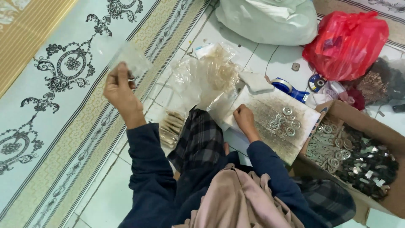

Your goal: Packaging small decorative metal pieces into plastic bags by hand

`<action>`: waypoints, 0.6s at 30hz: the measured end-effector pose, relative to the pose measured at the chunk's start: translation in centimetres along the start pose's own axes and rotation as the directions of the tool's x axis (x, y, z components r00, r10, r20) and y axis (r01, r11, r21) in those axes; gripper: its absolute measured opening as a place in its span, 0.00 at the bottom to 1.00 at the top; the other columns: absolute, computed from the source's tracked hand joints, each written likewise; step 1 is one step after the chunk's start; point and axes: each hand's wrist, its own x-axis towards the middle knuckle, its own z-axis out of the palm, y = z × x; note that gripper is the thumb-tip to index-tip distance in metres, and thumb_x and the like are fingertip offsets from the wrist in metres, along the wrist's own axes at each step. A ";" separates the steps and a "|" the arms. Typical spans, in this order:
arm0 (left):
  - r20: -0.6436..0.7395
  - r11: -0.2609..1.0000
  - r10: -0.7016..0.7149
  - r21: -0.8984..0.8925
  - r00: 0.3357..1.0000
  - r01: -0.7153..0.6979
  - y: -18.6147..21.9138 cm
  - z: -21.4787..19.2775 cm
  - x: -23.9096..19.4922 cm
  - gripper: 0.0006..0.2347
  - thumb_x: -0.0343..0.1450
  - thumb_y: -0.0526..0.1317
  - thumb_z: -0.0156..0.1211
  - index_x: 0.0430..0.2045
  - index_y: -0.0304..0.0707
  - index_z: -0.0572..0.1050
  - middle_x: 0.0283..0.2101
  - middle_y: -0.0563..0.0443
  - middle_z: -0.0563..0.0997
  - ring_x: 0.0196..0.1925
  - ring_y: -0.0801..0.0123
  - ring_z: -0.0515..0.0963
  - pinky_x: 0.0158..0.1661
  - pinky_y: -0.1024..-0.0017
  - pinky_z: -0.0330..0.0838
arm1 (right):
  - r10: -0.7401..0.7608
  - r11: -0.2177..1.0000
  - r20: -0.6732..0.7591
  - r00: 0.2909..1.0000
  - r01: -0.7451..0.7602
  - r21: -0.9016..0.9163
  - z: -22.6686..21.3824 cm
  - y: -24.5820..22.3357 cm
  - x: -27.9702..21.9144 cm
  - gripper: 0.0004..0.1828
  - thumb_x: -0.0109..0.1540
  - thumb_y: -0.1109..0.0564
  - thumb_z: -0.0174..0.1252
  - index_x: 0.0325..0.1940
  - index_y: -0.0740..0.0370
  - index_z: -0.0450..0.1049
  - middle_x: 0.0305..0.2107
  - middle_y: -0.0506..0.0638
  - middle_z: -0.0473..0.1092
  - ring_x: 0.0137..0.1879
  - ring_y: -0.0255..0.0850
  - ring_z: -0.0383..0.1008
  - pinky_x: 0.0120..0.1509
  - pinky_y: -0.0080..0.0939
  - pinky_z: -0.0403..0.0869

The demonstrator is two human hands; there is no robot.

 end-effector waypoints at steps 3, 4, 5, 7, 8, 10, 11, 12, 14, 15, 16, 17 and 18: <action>0.183 0.996 -0.084 0.033 0.980 0.079 0.3 2.9 -4.5 0.03 0.72 0.35 0.69 0.37 0.38 0.84 0.25 0.49 0.82 0.25 0.77 0.77 0.21 0.87 0.66 | 0.035 0.999 -0.014 0.999 -0.034 0.030 0.7 1.7 1.0 0.14 0.65 0.55 0.55 0.42 0.70 0.79 0.32 0.68 0.77 0.42 0.65 0.80 0.41 0.58 0.77; 0.185 0.996 -0.083 0.032 0.979 0.079 -0.2 3.7 -6.6 0.03 0.72 0.35 0.69 0.37 0.38 0.84 0.25 0.49 0.82 0.25 0.77 0.77 0.21 0.87 0.66 | 0.035 0.999 -0.017 0.999 -0.035 0.031 -0.3 0.4 0.1 0.14 0.65 0.55 0.55 0.42 0.70 0.79 0.32 0.68 0.77 0.42 0.65 0.80 0.41 0.58 0.77; 0.287 0.988 -0.151 0.077 0.946 0.135 -0.7 4.6 -8.7 0.06 0.71 0.36 0.70 0.38 0.37 0.84 0.27 0.47 0.83 0.27 0.76 0.79 0.23 0.85 0.67 | 0.050 0.993 0.001 0.999 -0.050 0.105 -1.4 -0.8 -0.7 0.20 0.66 0.52 0.58 0.56 0.70 0.74 0.34 0.68 0.77 0.43 0.62 0.80 0.44 0.58 0.77; 0.384 0.975 -0.220 0.123 0.897 0.186 -2.7 6.3 -13.0 0.08 0.70 0.37 0.71 0.39 0.35 0.83 0.29 0.45 0.84 0.29 0.74 0.80 0.24 0.82 0.69 | 0.065 0.982 0.014 0.998 -0.067 0.177 -3.6 -2.8 -1.9 0.32 0.66 0.48 0.61 0.69 0.70 0.68 0.36 0.68 0.76 0.43 0.59 0.80 0.46 0.57 0.77; 0.427 0.963 -0.265 0.161 0.865 0.216 -4.2 7.0 -15.1 0.08 0.68 0.39 0.73 0.37 0.38 0.84 0.28 0.45 0.85 0.29 0.73 0.81 0.26 0.81 0.71 | 0.057 0.966 -0.031 0.998 -0.047 0.255 -4.6 -3.5 -2.1 0.31 0.68 0.47 0.61 0.69 0.69 0.68 0.39 0.70 0.75 0.46 0.61 0.79 0.47 0.59 0.76; 0.482 0.946 -0.320 0.199 0.816 0.254 -5.6 8.1 -18.8 0.08 0.66 0.40 0.75 0.34 0.40 0.84 0.28 0.45 0.85 0.28 0.72 0.82 0.27 0.79 0.73 | 0.071 0.944 -0.088 0.994 -0.038 0.327 -6.6 -4.8 -3.3 0.30 0.69 0.46 0.61 0.69 0.69 0.68 0.42 0.72 0.74 0.49 0.63 0.78 0.48 0.60 0.76; 0.514 0.951 -0.298 0.234 0.804 0.203 -5.2 8.6 -20.4 0.08 0.67 0.40 0.75 0.34 0.39 0.84 0.28 0.43 0.85 0.30 0.67 0.84 0.28 0.76 0.75 | 0.062 0.883 -0.137 0.989 0.010 0.469 -7.8 -5.3 -4.1 0.23 0.71 0.47 0.58 0.62 0.66 0.72 0.38 0.64 0.74 0.44 0.52 0.77 0.44 0.49 0.75; 0.547 0.953 -0.276 0.265 0.791 0.149 -4.8 9.1 -22.1 0.08 0.68 0.39 0.74 0.34 0.37 0.83 0.28 0.41 0.85 0.32 0.61 0.86 0.30 0.72 0.77 | 0.059 0.800 -0.189 0.980 0.067 0.596 -9.0 -5.8 -4.9 0.17 0.73 0.47 0.56 0.56 0.63 0.75 0.34 0.55 0.74 0.38 0.41 0.76 0.41 0.38 0.73; 0.597 0.958 -0.256 0.261 0.761 0.118 -5.4 9.5 -24.9 0.06 0.69 0.37 0.73 0.35 0.36 0.84 0.28 0.42 0.85 0.31 0.63 0.85 0.29 0.73 0.76 | 0.072 0.793 -0.212 0.975 0.073 0.605 -10.8 -6.2 -7.0 0.16 0.72 0.47 0.57 0.53 0.62 0.75 0.33 0.54 0.74 0.38 0.40 0.76 0.40 0.37 0.74; 0.629 0.964 -0.224 0.255 0.744 0.074 -5.6 9.7 -26.2 0.06 0.70 0.35 0.71 0.37 0.35 0.84 0.29 0.43 0.85 0.30 0.64 0.85 0.29 0.74 0.76 | 0.062 0.781 -0.225 0.972 0.093 0.618 -11.7 -6.6 -7.8 0.14 0.71 0.47 0.58 0.50 0.60 0.76 0.33 0.54 0.74 0.37 0.39 0.76 0.39 0.36 0.75; 0.642 0.964 -0.230 0.252 0.732 0.082 -5.8 9.9 -27.2 0.06 0.70 0.35 0.71 0.37 0.35 0.84 0.29 0.43 0.85 0.30 0.64 0.85 0.29 0.74 0.76 | 0.078 0.784 -0.235 0.969 0.086 0.615 -11.7 -5.4 -8.2 0.14 0.71 0.47 0.58 0.50 0.60 0.76 0.33 0.54 0.74 0.37 0.39 0.76 0.39 0.36 0.75; 0.716 0.964 -0.202 0.266 0.668 0.005 -6.0 9.8 -28.1 0.05 0.73 0.34 0.67 0.39 0.34 0.82 0.30 0.42 0.84 0.33 0.59 0.85 0.32 0.67 0.78 | 0.068 0.829 -0.259 0.963 0.090 0.551 -11.5 -4.3 -8.6 0.15 0.69 0.46 0.63 0.49 0.60 0.77 0.34 0.54 0.74 0.40 0.41 0.76 0.42 0.41 0.75; 0.784 0.960 -0.176 0.270 0.595 -0.072 -6.2 9.8 -29.1 0.05 0.75 0.34 0.63 0.41 0.32 0.79 0.32 0.41 0.82 0.35 0.54 0.84 0.34 0.60 0.80 | 0.056 0.870 -0.282 0.958 0.092 0.485 -11.3 -3.2 -9.0 0.16 0.67 0.45 0.67 0.48 0.60 0.77 0.35 0.55 0.74 0.43 0.43 0.77 0.44 0.45 0.75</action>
